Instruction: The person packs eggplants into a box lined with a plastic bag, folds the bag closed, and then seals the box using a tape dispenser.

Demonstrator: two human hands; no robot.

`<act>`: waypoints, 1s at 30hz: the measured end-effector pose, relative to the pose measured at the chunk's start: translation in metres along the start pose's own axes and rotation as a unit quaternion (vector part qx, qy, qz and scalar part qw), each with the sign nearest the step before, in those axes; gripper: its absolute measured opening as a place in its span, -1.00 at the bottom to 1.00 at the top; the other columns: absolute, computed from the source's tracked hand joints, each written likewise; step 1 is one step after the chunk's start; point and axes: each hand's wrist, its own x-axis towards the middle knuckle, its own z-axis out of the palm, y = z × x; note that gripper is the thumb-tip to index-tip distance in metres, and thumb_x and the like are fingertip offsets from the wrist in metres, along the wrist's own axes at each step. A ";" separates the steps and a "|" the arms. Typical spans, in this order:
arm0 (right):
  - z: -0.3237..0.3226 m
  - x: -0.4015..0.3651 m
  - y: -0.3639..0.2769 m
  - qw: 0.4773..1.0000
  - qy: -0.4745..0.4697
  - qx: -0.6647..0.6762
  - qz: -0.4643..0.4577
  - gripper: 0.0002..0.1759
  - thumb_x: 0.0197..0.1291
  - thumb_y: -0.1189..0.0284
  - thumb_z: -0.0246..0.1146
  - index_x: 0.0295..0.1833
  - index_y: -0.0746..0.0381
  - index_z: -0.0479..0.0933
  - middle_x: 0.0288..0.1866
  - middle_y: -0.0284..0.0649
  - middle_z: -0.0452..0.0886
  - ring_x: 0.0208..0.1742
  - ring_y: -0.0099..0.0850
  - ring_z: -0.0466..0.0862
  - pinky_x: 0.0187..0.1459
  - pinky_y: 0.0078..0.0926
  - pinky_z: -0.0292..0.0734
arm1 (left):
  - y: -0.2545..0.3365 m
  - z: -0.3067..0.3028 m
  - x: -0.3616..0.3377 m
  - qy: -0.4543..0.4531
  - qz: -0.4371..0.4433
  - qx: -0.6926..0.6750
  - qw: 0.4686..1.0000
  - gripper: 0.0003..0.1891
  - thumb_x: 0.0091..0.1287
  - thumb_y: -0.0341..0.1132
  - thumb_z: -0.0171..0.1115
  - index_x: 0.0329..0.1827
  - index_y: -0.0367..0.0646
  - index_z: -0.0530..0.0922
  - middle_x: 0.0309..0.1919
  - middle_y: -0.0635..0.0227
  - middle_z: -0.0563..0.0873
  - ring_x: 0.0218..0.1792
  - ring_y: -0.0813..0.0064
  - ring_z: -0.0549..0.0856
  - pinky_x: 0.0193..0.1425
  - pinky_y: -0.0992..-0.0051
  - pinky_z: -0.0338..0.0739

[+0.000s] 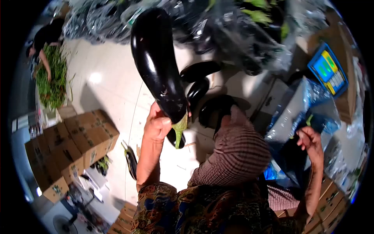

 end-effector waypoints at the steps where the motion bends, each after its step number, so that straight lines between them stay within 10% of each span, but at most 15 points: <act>1: 0.002 -0.007 -0.018 0.999 0.007 0.016 -0.027 -0.79 0.28 0.40 0.18 -0.07 0.29 0.54 -0.39 -0.39 0.56 -0.42 -0.65 0.49 -0.36 -0.68 0.41 | 0.009 0.024 0.005 -0.005 -0.007 0.038 0.999 -0.19 -0.15 -0.33 0.38 0.28 -0.36 0.35 0.00 0.09 0.62 -0.04 0.22 0.66 0.11 0.31 0.55; 4: 0.015 -0.013 -0.067 0.959 -0.040 0.193 -0.205 -0.40 0.24 0.35 0.20 0.38 0.26 0.27 0.24 -0.18 0.48 0.23 -0.40 0.48 0.14 -0.47 0.37 | 0.028 0.100 0.033 -0.066 0.002 0.158 0.985 -0.13 -0.18 -0.42 0.32 0.36 -0.33 0.29 0.06 0.31 0.59 0.07 0.49 0.56 0.22 0.54 0.37; 7: 0.029 0.006 -0.103 0.822 -0.057 0.392 -0.409 -0.23 0.23 0.01 0.21 0.39 0.29 0.26 0.27 -0.11 0.48 0.25 -0.36 0.49 0.04 -0.51 0.39 | 0.023 0.165 0.057 -0.163 0.002 0.265 0.950 -0.14 -0.18 -0.58 0.37 0.35 -0.33 0.30 0.03 0.34 0.60 0.05 0.50 0.56 0.20 0.52 0.38; 12: -0.007 -0.004 -0.120 0.725 -0.052 0.606 -0.324 -0.32 0.25 0.14 0.25 0.31 0.38 0.29 0.23 0.07 0.47 0.25 -0.12 0.49 0.33 -0.13 0.35 | -0.007 0.247 0.060 -0.299 0.037 0.508 0.807 -0.20 0.00 -0.34 0.50 0.33 -0.32 0.32 -0.04 0.24 0.63 -0.09 0.53 0.62 0.04 0.50 0.52; 21: -0.044 -0.032 -0.030 0.654 -0.110 0.640 -0.389 -0.12 0.15 0.11 0.33 0.43 0.35 0.14 0.39 0.15 0.25 0.45 -0.01 0.23 0.42 -0.11 0.19 | -0.100 0.304 0.058 -0.396 0.004 0.494 0.774 -0.15 0.07 -0.19 0.47 0.37 -0.25 0.18 -0.01 0.12 0.60 0.00 0.28 0.63 0.10 0.34 0.50; 30: -0.063 -0.040 -0.009 0.628 -0.029 0.704 -0.331 -0.26 0.30 -0.17 -0.02 0.24 0.28 0.40 0.08 0.03 0.59 0.07 -0.10 0.61 0.14 -0.13 0.51 | -0.147 0.323 0.043 -0.383 0.094 0.466 0.792 -0.16 0.06 -0.10 0.46 0.34 -0.21 0.20 0.06 0.10 0.55 0.09 0.21 0.56 0.22 0.31 0.39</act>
